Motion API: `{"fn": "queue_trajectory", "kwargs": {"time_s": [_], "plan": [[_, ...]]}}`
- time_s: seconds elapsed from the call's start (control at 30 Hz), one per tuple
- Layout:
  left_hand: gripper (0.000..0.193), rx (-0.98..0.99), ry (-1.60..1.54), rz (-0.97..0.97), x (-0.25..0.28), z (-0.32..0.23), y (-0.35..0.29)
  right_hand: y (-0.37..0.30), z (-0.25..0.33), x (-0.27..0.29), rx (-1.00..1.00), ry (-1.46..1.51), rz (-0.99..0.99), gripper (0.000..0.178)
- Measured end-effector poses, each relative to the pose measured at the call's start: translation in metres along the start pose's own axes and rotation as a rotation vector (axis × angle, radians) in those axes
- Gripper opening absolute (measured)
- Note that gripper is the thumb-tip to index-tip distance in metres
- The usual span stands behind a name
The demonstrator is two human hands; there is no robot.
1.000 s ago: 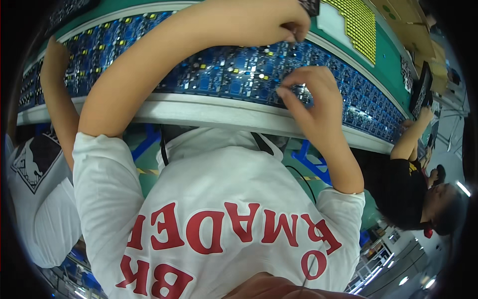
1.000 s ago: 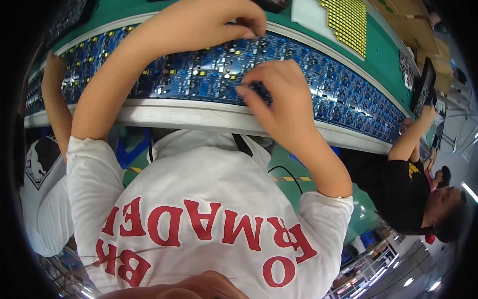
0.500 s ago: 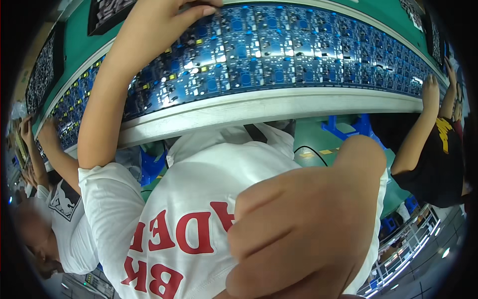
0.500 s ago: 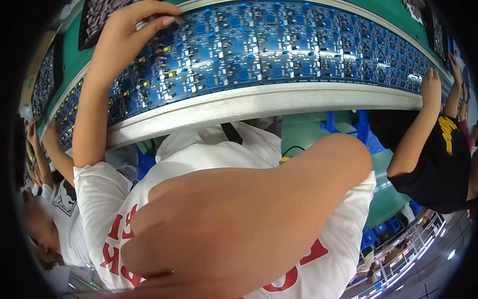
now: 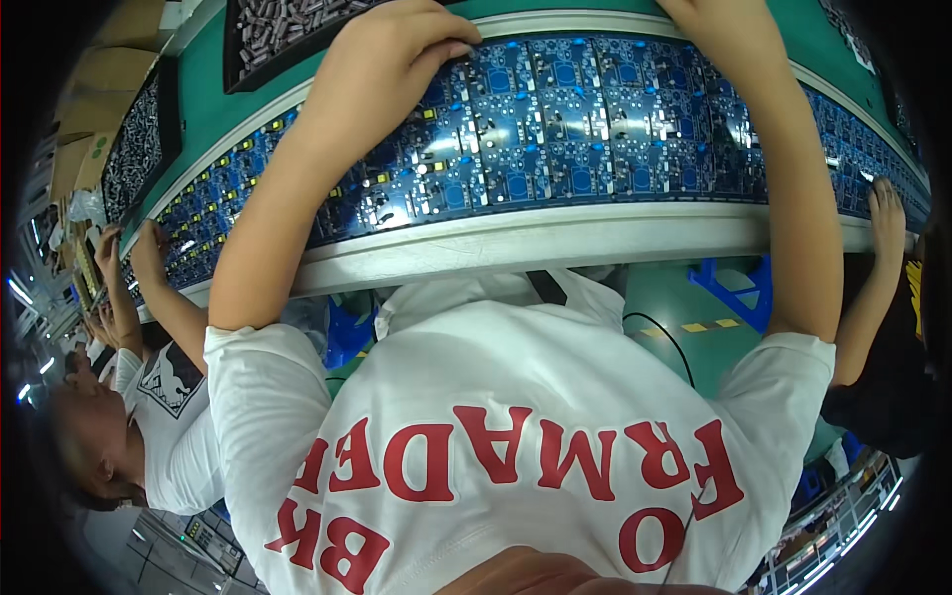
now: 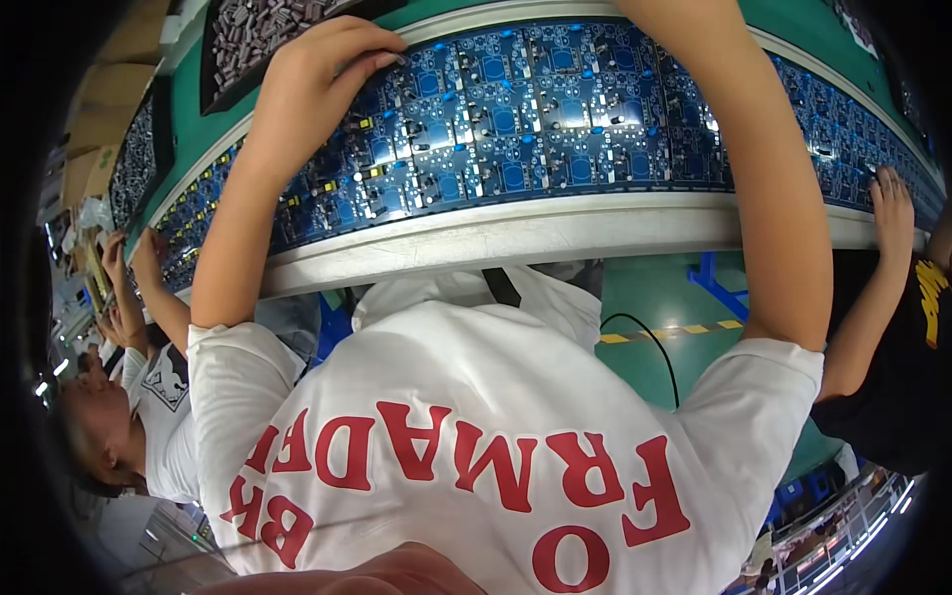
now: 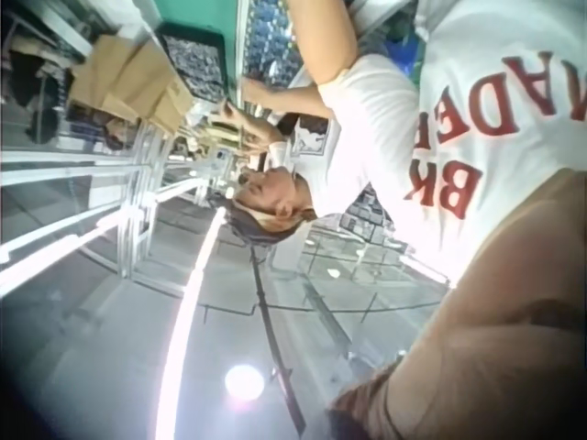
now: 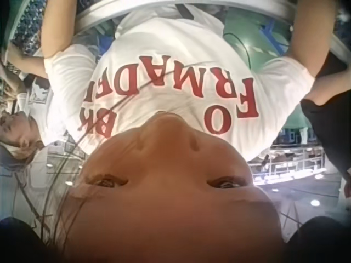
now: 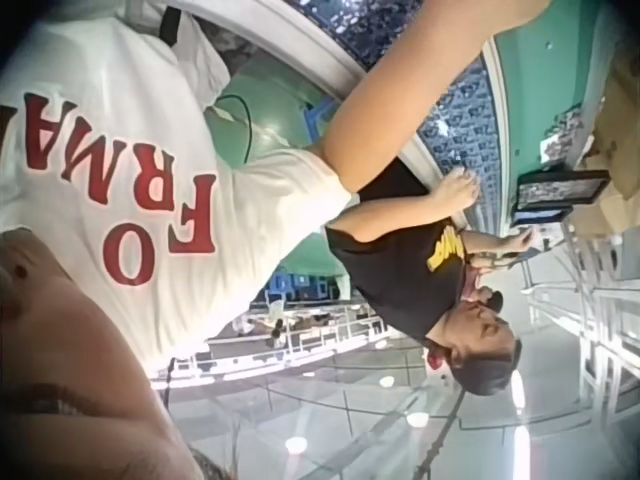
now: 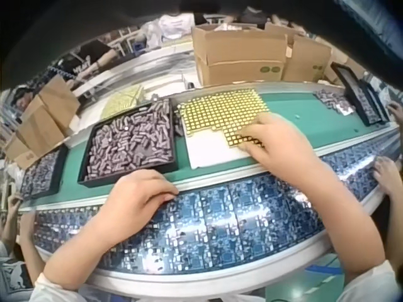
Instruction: Placing small electronic components onto a printed circuit board on an assembly line.
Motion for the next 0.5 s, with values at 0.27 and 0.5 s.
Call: {"fn": "queue_trajectory", "kwargs": {"time_s": [0.27,0.5], "plan": [[0.015,0.020,0.106,-0.053,-0.006,-0.008,0.002,-0.003,-0.002,-0.008,0.102,-0.098,-0.055,0.011],[0.013,-0.088,0.217,-0.140,-0.010,-0.015,-0.003,-0.006,0.002,-0.009,0.147,-0.188,-0.096,0.006]]}}
Point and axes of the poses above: each hand's wrist, its own y-axis towards the middle knuckle, its own x-axis out of the back of the hand, z = x × y, the point moved 1 cm from there along y, towards the middle knuckle, and after that the axes turned 1 degree about -y, right-handed, at the moved point
